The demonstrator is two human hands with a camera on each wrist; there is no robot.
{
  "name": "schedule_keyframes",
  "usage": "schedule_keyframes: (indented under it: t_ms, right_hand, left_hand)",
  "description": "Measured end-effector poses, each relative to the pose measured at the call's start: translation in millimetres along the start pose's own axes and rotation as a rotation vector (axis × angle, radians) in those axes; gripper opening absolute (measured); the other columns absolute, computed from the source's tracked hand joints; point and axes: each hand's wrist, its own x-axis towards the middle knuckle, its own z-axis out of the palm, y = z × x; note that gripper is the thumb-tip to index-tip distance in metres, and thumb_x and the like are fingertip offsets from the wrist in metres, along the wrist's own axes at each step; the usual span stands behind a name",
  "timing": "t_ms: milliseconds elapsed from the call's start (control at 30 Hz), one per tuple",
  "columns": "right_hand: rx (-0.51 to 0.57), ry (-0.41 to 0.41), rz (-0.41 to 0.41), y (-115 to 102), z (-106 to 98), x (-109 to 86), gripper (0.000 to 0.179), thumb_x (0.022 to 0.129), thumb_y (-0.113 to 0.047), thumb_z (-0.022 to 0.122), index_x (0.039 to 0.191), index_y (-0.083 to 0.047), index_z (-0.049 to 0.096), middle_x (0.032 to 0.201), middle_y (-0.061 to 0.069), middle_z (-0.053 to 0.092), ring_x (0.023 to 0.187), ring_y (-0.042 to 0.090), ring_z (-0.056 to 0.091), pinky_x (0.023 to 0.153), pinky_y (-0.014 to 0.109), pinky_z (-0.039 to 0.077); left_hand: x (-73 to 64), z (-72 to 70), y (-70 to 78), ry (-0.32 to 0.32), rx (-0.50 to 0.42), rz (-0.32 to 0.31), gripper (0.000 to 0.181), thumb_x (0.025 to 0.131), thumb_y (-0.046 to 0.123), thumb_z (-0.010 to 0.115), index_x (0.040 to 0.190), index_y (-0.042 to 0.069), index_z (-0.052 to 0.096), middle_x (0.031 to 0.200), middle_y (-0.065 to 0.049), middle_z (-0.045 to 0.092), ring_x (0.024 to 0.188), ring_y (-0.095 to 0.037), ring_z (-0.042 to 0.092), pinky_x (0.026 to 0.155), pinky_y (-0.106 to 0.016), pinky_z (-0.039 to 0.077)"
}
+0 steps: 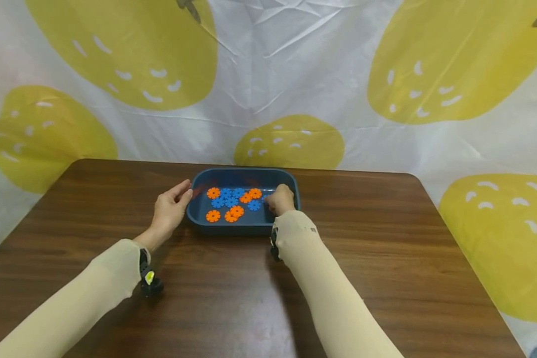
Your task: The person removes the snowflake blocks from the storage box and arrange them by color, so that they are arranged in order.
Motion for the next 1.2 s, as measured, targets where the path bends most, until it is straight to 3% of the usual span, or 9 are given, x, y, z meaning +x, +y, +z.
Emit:
schedule_keyframes:
  t_ms: [167,267,400,900,1200]
  right_hand:
    - [-0.049,0.026,-0.038,0.9,0.4,-2.8,0.023,0.085,-0.007,0.067,0.100,0.009,0.064,0.052,0.006,0.051,0.046,0.017,0.049,0.045,0.026,0.041]
    - [-0.075,0.039,-0.049,0.2,0.1,-4.9,0.021,0.085,-0.007,0.067,0.099,0.009,0.064,0.053,0.006,0.050,0.047,0.017,0.049,0.046,0.026,0.041]
    - [-0.107,0.049,-0.055,-0.9,0.0,-6.7,0.023,0.085,-0.008,0.066,0.100,0.010,0.063,0.055,0.007,0.050,0.047,0.017,0.049,0.045,0.025,0.041]
    - [-0.119,0.044,-0.052,-1.9,0.9,-9.5,0.029,0.085,-0.011,0.069,0.104,0.010,0.064,0.054,0.006,0.052,0.048,0.015,0.051,0.047,0.024,0.042]
    - [-0.123,0.020,-0.069,0.9,0.1,-9.7,0.035,0.084,-0.013,0.071,0.110,0.009,0.060,0.057,0.007,0.053,0.052,0.016,0.052,0.049,0.025,0.043]
  left_hand:
    - [-0.6,-0.1,-1.0,0.000,0.003,0.006,0.043,0.098,0.020,0.050,0.137,0.002,0.048,0.135,-0.015,0.052,0.115,-0.026,0.056,0.076,-0.005,0.040]
    - [-1.0,-0.4,-1.2,-0.010,0.005,0.008,0.043,0.099,0.021,0.048,0.138,0.002,0.046,0.137,-0.015,0.051,0.117,-0.026,0.055,0.086,-0.017,0.046]
    - [-0.9,-0.2,-1.8,-0.022,-0.006,-0.002,0.044,0.099,0.021,0.047,0.139,0.003,0.045,0.139,-0.015,0.049,0.119,-0.026,0.054,0.094,-0.035,0.045]
    - [-0.5,0.1,-3.1,-0.026,-0.008,-0.010,0.044,0.099,0.021,0.048,0.139,0.004,0.045,0.138,-0.014,0.049,0.117,-0.024,0.055,0.089,-0.026,0.047]
    - [-0.8,-0.4,-2.7,-0.046,-0.013,-0.015,0.045,0.100,0.023,0.046,0.141,0.004,0.043,0.140,-0.015,0.048,0.119,-0.027,0.054,0.093,-0.038,0.046]
